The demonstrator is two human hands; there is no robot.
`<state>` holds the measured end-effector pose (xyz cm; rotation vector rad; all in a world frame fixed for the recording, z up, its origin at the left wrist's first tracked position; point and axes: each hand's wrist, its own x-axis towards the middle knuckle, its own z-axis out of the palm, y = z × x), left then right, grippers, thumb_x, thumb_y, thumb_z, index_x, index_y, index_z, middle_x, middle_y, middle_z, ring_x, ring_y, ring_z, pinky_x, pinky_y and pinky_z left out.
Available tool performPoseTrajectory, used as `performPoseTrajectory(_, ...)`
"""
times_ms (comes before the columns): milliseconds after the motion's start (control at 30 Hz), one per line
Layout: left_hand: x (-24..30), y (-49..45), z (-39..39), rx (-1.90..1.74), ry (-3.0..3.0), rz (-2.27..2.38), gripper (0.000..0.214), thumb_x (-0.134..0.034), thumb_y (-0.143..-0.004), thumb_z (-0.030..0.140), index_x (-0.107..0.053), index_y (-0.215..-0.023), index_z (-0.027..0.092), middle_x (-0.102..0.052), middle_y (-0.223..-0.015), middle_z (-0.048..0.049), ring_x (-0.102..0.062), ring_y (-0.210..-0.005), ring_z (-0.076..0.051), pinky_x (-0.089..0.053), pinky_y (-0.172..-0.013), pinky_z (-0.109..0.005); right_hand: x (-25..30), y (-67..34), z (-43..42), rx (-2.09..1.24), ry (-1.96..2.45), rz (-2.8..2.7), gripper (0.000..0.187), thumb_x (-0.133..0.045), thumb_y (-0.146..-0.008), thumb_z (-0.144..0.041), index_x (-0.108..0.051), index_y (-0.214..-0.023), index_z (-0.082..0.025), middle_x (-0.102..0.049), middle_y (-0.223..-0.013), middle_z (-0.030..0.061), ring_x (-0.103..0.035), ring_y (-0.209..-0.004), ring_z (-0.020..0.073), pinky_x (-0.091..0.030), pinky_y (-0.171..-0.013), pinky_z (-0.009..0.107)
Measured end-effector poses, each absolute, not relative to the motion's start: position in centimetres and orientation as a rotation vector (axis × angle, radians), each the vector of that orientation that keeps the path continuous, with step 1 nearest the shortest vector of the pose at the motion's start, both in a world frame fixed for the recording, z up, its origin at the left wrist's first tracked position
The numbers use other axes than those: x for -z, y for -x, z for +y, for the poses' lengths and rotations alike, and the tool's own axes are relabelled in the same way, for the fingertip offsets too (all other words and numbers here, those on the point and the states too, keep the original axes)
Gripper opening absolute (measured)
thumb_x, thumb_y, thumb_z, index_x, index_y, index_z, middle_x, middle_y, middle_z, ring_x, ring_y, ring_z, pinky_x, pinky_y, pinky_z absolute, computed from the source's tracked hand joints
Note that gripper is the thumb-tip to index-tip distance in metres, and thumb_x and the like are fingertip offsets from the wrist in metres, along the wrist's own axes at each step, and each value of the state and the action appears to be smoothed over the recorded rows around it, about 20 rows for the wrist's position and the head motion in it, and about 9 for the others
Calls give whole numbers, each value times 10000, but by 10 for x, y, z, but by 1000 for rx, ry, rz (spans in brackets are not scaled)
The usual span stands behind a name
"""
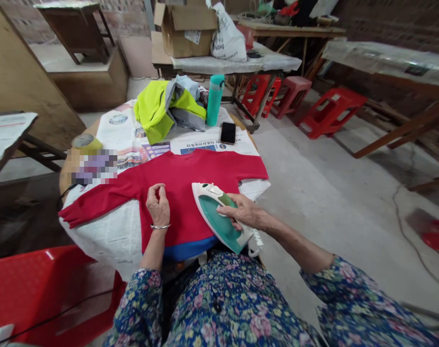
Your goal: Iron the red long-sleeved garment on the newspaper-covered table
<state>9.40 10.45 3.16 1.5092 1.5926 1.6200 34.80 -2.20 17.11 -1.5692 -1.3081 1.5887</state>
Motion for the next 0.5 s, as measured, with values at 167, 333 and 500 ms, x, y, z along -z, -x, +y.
performPoseTrajectory(167, -32, -93, 105, -1601, -1546, 1605, 151, -583, -978, 319, -723, -979, 261, -803, -1001, -36, -746, -989, -219, -576, -978, -348, -174, -340, 4, -1532, 1592, -1287, 263, -730, -989, -229, -543, -804, -226, -537, -541, -86, -499, -372, 79, -403, -377, 180)
performPoseTrajectory(333, -32, -92, 107, -1571, -1553, 1607, 141, -588, -971, 312, -718, -982, 260, -799, -1004, -38, -745, -1001, -224, -577, -989, -355, -177, -332, 26, -1581, 1539, -1342, 333, -749, -999, -216, -534, -745, -218, -531, -545, -73, -496, -384, 71, -397, -375, 170)
performPoseTrajectory(500, -32, -92, 108, -1550, -1548, 1637, 150, -574, -977, 313, -715, -981, 263, -801, -1005, -33, -743, -1001, -218, -571, -992, -351, -178, -324, 42, -1590, 1514, -1353, 361, -770, -998, -221, -517, -740, -224, -544, -558, -62, -489, -387, 73, -407, -375, 175)
